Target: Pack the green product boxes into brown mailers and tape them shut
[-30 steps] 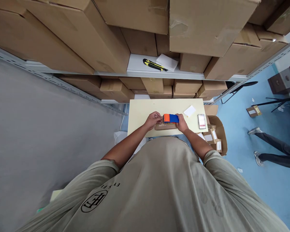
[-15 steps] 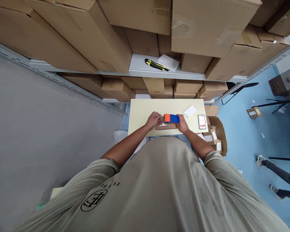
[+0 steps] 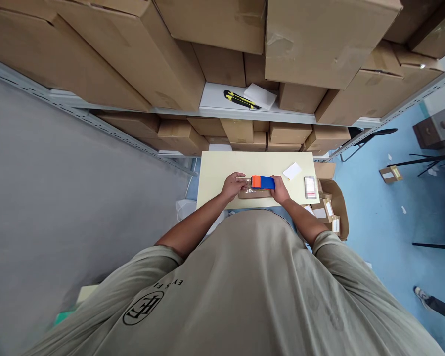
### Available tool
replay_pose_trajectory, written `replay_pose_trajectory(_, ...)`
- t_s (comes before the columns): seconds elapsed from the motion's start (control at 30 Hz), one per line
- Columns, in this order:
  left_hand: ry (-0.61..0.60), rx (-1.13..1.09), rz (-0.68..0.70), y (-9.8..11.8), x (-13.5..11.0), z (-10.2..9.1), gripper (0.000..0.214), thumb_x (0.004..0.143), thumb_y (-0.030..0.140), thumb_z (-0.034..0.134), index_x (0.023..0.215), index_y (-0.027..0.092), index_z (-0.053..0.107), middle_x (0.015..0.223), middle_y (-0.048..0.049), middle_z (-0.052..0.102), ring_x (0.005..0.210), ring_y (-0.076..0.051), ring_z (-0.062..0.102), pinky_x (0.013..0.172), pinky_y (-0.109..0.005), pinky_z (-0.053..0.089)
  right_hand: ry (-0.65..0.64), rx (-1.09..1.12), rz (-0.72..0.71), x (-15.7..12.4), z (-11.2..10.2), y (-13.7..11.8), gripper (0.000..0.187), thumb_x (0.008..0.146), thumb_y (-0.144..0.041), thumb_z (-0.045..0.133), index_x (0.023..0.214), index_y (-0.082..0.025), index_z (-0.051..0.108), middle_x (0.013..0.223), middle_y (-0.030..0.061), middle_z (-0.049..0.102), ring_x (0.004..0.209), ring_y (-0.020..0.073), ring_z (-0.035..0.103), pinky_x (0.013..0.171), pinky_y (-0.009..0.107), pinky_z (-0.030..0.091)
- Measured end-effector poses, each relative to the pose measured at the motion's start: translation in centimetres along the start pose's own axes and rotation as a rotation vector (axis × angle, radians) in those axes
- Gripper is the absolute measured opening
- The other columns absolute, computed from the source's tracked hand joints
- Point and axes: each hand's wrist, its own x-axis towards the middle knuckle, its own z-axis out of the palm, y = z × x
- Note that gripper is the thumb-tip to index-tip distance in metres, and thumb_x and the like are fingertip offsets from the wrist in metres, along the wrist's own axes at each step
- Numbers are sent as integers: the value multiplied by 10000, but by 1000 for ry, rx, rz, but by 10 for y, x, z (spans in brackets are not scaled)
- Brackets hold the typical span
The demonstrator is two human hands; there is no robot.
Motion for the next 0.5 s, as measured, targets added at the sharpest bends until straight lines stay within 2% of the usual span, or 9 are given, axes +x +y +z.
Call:
replay_pose_trajectory(0.1, -37, 62, -11, 4, 2, -2, 437, 726, 172, 939, 1074, 214, 678, 662, 36, 706, 581, -159, 654, 654, -299, 548, -2, -4, -4, -1, 0, 1, 664, 884, -158, 571, 1542, -203, 493, 1413, 186, 560, 1281, 372, 601, 1159, 638, 550)
replay_pose_trajectory(0.2, -29, 178, 50, 8, 4, -2, 399, 801, 267, 922, 1112, 236, 675, 680, 36, 727, 645, -185, 700, 710, -309, 548, 0, -4, -21, 0, 0, 2, 672, 886, -158, 575, 1550, -213, 488, 1397, 175, 565, 1283, 366, 597, 1168, 630, 546)
replay_pose_trajectory(0.33, 41, 387, 151, 11, 5, 0, 336, 902, 373, 865, 1163, 259, 688, 710, 33, 761, 782, -230, 763, 818, -328, 540, -3, -10, -23, 1, 0, 3, 699, 872, -146, 586, 1559, -228, 487, 1388, 163, 564, 1286, 363, 593, 1171, 618, 551)
replay_pose_trajectory(0.5, 156, 466, 191, 15, 4, 4, 409, 948, 465, 848, 1252, 246, 684, 712, 15, 736, 926, -283, 788, 901, -355, 545, -25, -14, -2, 2, 0, 3, 699, 873, -142, 575, 1561, -214, 483, 1421, 176, 552, 1300, 369, 594, 1180, 623, 543)
